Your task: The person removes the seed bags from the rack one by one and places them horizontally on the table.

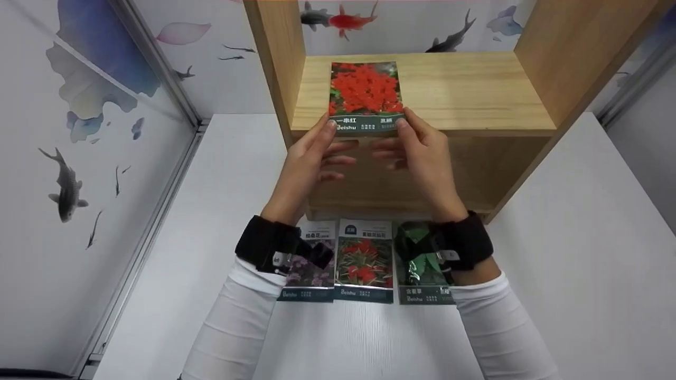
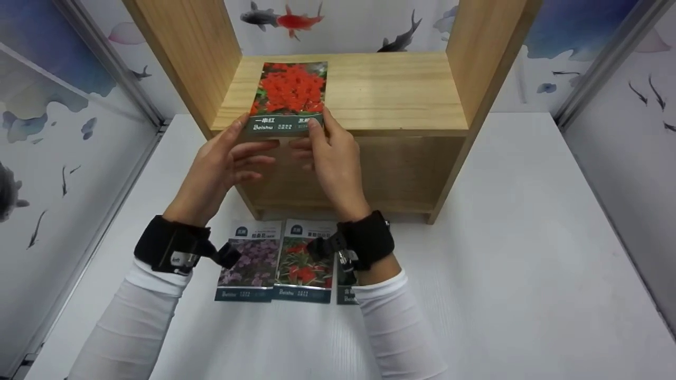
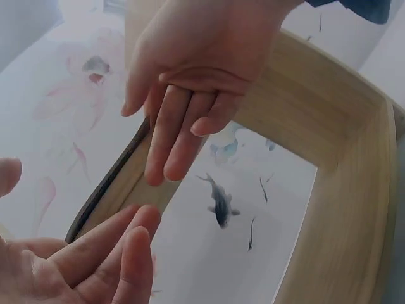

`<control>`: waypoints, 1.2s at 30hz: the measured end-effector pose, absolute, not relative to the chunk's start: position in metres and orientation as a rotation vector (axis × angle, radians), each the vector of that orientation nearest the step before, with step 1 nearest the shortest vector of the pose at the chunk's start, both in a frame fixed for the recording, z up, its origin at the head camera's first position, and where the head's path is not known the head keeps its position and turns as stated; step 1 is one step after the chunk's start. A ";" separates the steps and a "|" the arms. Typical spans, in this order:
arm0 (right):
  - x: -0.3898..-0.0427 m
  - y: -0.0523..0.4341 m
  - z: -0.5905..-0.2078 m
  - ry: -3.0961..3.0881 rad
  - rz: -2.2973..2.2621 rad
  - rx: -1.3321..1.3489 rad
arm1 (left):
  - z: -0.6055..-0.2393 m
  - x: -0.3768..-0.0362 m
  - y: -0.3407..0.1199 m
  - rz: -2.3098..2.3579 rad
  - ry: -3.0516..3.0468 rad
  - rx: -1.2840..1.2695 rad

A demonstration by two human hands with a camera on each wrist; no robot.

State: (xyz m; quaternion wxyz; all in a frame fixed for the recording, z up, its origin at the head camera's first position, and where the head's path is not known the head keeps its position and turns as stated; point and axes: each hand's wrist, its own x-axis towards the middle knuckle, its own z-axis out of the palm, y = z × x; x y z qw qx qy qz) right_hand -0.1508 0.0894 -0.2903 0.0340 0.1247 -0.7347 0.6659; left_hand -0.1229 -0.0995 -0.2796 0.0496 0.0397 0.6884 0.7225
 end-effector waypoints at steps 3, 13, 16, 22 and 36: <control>-0.145 0.091 -0.286 -2.189 2.112 0.353 | -0.289 -0.127 -0.098 2.253 2.054 0.128; -0.133 0.102 -0.295 -2.019 2.263 0.225 | -0.307 -0.128 -0.089 2.374 2.043 0.152; -0.127 0.106 -0.298 -1.999 2.274 0.213 | -0.308 -0.125 -0.084 2.368 2.094 0.153; -0.121 0.113 -0.303 -1.985 2.301 0.235 | -0.308 -0.120 -0.076 2.381 2.134 0.118; -0.097 0.136 -0.312 -2.108 2.390 0.284 | -0.314 -0.098 -0.079 2.354 2.086 0.163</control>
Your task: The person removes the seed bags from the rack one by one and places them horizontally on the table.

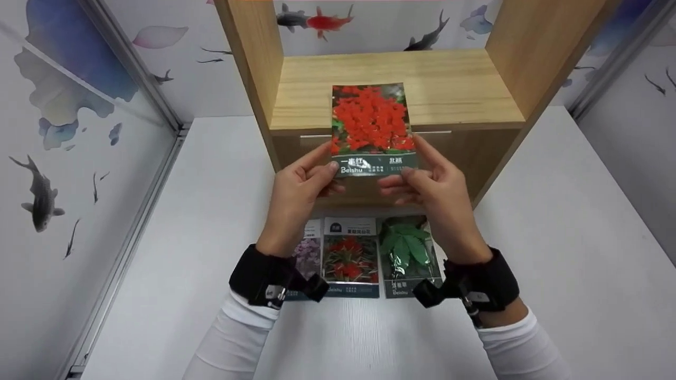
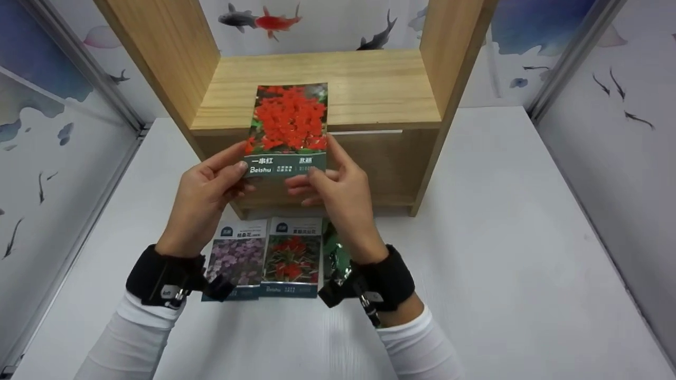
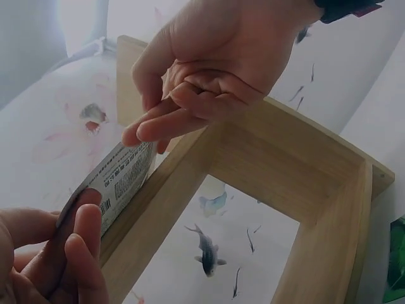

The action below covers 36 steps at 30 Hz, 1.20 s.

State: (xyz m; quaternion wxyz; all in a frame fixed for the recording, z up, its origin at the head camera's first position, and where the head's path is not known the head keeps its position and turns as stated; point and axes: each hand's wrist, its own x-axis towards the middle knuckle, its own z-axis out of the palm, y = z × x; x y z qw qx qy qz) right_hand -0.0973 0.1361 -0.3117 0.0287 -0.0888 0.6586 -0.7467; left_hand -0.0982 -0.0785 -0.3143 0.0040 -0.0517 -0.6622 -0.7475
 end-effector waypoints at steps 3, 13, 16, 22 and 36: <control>-0.090 0.140 -0.309 2.007 -2.307 -0.295 | -0.313 -0.092 -0.079 -2.369 -2.090 -0.221; -0.065 0.164 -0.307 1.953 -2.221 -0.450 | -0.314 -0.072 -0.073 -2.554 -2.129 -0.441; -0.053 0.174 -0.309 1.971 -2.161 -0.476 | -0.320 -0.064 -0.070 -2.574 -2.191 -0.504; -0.034 0.181 -0.308 2.089 -2.090 -0.373 | -0.330 -0.052 -0.063 -2.602 -2.186 -0.570; -0.011 0.200 -0.321 2.220 -1.948 -0.252 | -0.344 -0.039 -0.048 -2.635 -2.177 -0.657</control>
